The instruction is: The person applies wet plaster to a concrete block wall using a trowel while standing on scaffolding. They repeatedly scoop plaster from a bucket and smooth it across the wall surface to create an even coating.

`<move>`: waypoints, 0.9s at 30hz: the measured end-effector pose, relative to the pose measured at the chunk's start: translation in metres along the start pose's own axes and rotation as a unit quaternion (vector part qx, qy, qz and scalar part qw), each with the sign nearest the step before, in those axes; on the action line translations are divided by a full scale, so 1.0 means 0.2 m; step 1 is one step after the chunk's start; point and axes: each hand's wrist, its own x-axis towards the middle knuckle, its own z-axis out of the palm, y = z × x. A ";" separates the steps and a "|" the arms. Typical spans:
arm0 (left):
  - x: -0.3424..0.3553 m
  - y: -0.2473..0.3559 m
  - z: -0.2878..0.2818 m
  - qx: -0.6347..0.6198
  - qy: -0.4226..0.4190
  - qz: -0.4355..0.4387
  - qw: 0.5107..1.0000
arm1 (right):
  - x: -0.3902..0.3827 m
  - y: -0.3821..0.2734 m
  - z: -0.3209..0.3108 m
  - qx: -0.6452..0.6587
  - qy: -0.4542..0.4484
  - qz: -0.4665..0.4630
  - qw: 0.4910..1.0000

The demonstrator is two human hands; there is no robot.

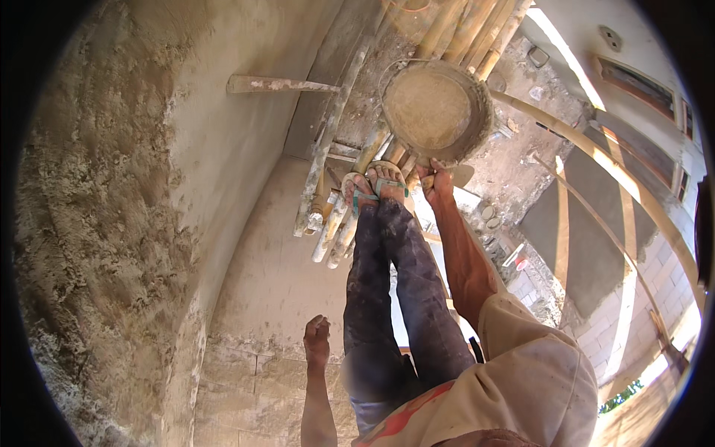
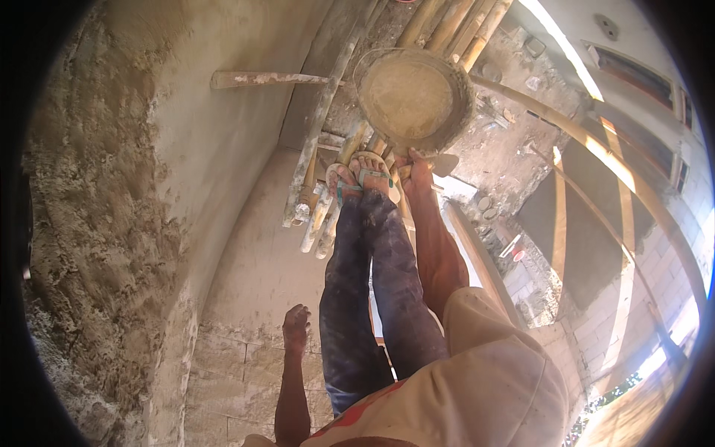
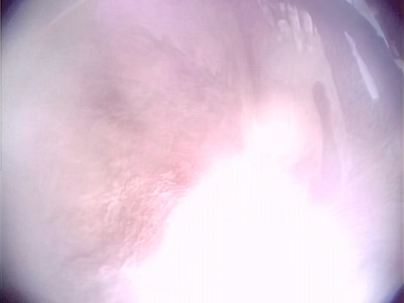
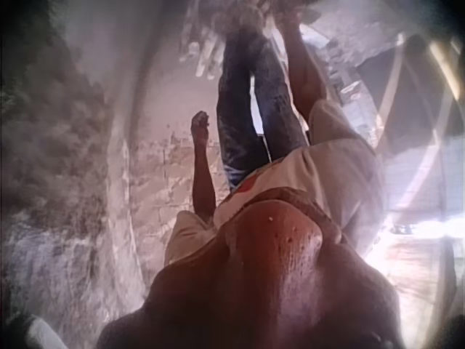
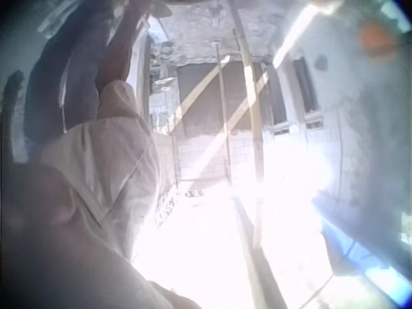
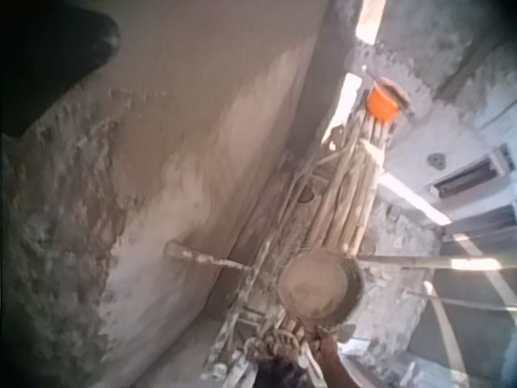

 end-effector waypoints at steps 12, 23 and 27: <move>-0.06 0.19 0.19 -0.030 -0.052 0.025 0.998 | -0.37 -0.07 -0.18 -0.197 0.134 0.046 0.970; -0.19 0.22 0.46 0.327 0.039 0.176 0.928 | -0.55 -1.04 -0.16 -0.878 -0.102 -0.264 0.387; -0.13 0.15 0.48 0.324 0.078 0.181 0.925 | -0.13 -1.08 0.06 -0.903 -0.102 -0.355 0.220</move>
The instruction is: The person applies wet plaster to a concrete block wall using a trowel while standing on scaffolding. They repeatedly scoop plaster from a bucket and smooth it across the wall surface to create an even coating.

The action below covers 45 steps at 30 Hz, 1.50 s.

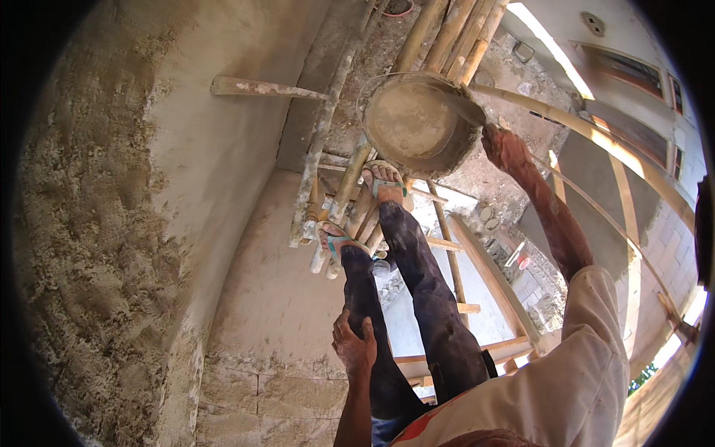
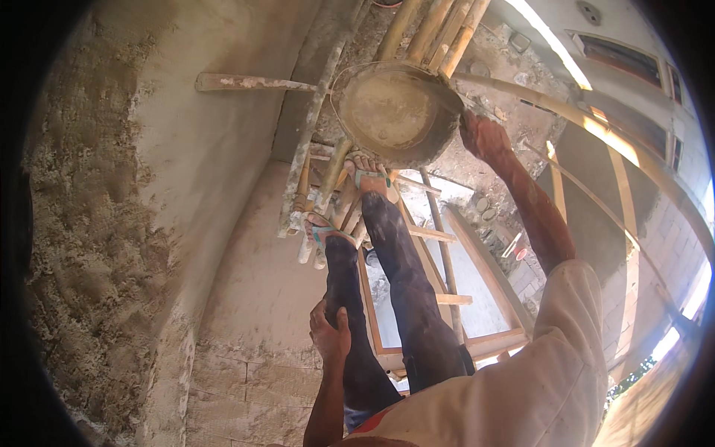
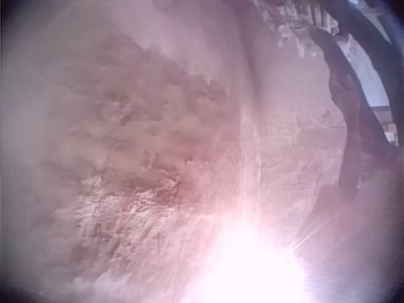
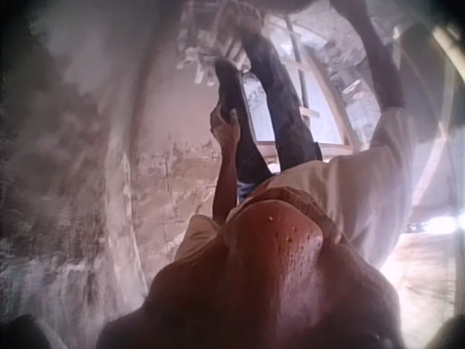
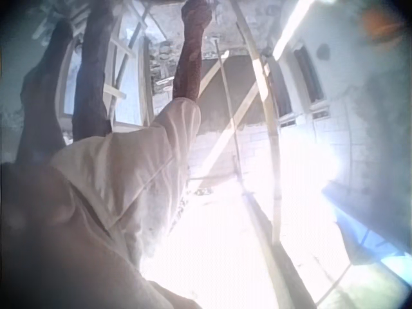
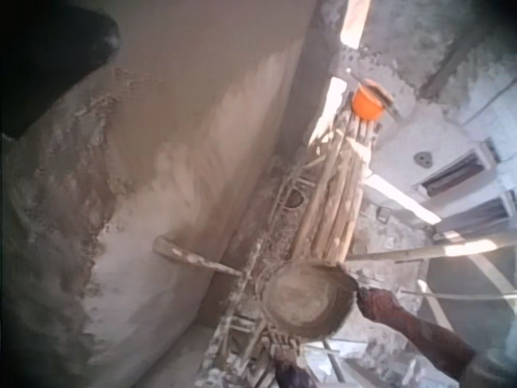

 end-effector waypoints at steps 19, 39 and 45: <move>0.01 -0.08 0.06 -0.056 0.015 -0.031 0.998 | 0.23 -0.68 0.34 0.508 -0.038 0.029 0.860; -0.03 0.01 -0.12 0.017 0.091 0.128 0.987 | -0.17 -0.53 0.00 0.492 0.010 0.033 0.870; -0.23 -0.08 -0.55 0.017 0.047 0.083 0.995 | -0.56 -0.87 -0.52 0.580 0.108 0.039 0.807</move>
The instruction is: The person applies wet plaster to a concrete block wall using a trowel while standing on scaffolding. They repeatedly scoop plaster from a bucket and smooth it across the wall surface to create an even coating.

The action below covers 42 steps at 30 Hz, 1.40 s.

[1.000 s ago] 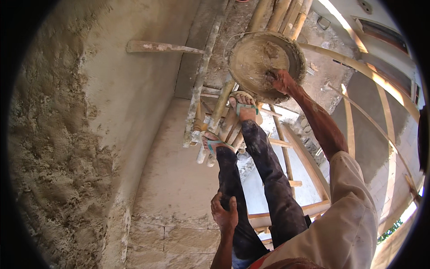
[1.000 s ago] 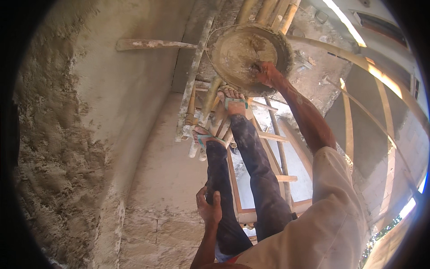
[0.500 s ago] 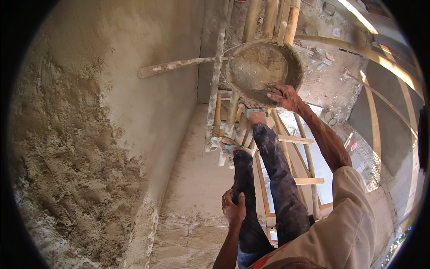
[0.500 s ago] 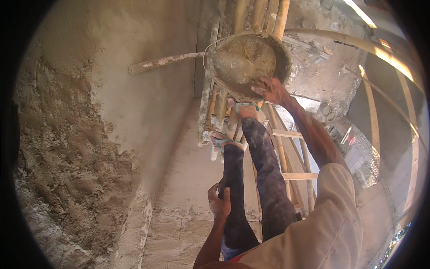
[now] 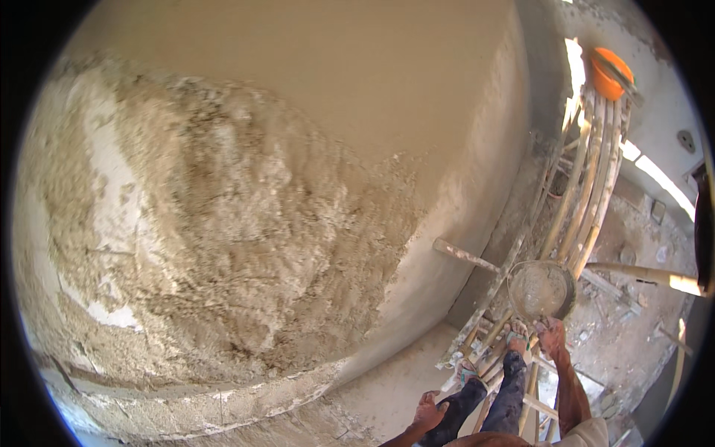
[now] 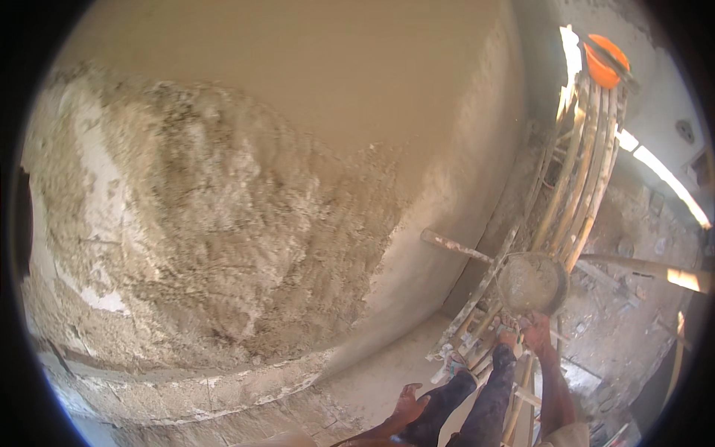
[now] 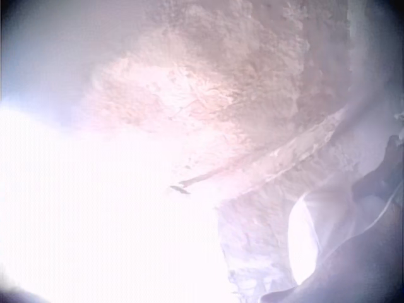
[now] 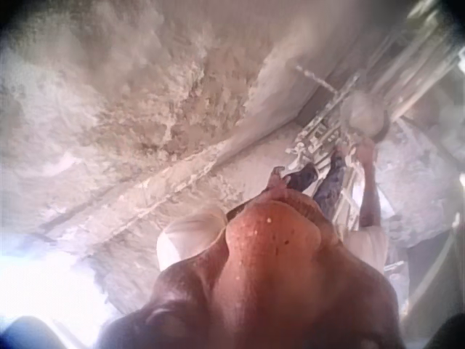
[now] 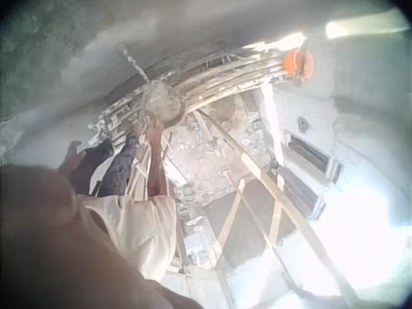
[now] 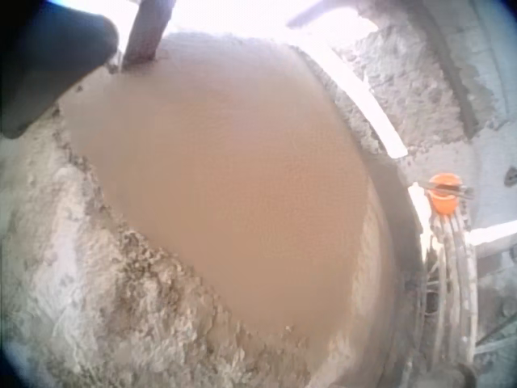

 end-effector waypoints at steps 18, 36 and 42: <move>-0.51 -1.12 -0.45 -0.307 0.056 0.009 0.950 | -0.73 -3.14 -0.08 0.524 0.347 -0.430 0.648; -0.80 -1.26 0.07 -0.486 -0.022 0.137 0.863 | -1.40 -0.90 0.29 0.150 -0.187 0.233 0.942; -0.57 -0.58 -0.12 -0.253 -0.174 -0.181 0.934 | -0.92 -0.08 -0.05 -0.081 -0.081 0.219 0.969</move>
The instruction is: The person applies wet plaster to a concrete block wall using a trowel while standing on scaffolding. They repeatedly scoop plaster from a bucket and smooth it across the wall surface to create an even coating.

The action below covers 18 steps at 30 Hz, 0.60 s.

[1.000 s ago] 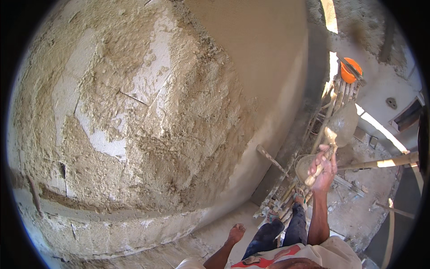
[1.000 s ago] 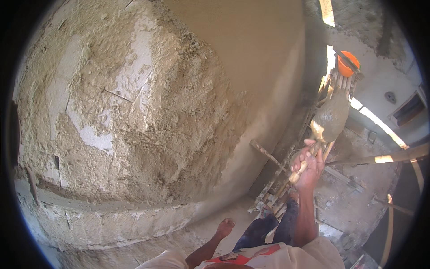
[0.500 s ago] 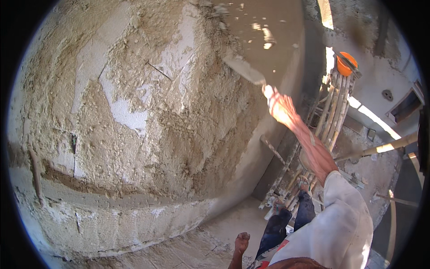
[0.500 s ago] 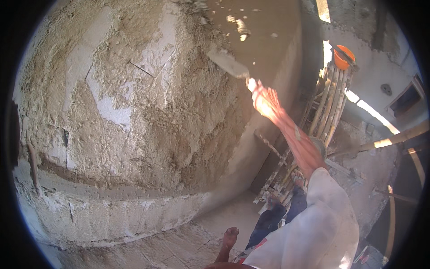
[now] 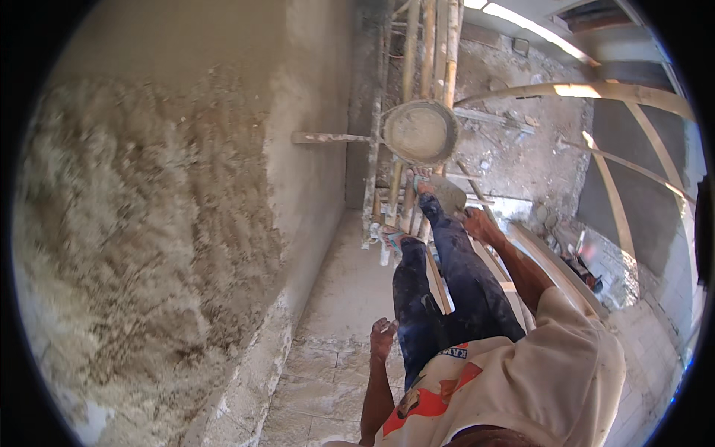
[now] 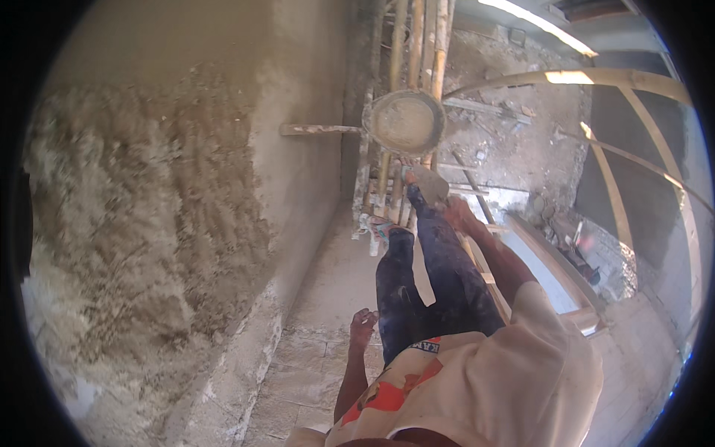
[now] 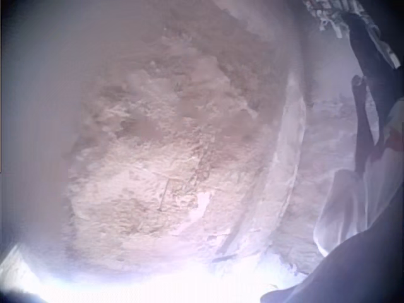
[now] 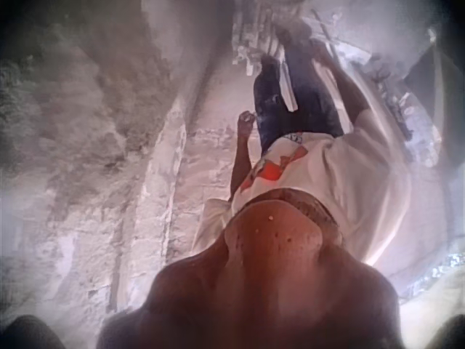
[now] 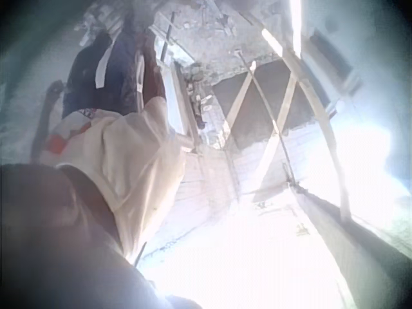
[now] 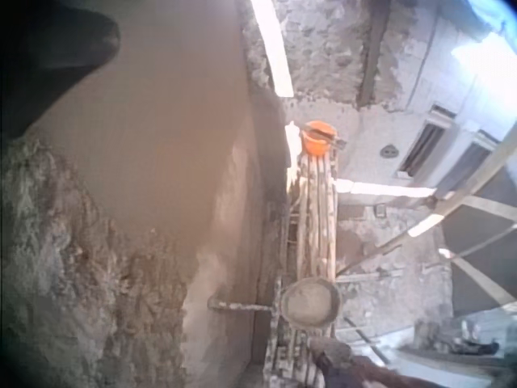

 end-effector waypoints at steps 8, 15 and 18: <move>0.24 0.34 0.17 0.233 -0.061 -0.054 0.969 | 1.43 0.04 -0.46 -0.452 0.078 -0.033 0.888; 0.40 0.48 0.30 0.289 -0.144 -0.108 0.940 | 1.94 0.18 -0.27 -0.527 0.020 -0.107 0.843; 0.38 0.39 0.32 0.272 -0.160 -0.121 0.941 | 1.98 0.26 -0.14 -0.411 0.001 -0.101 0.906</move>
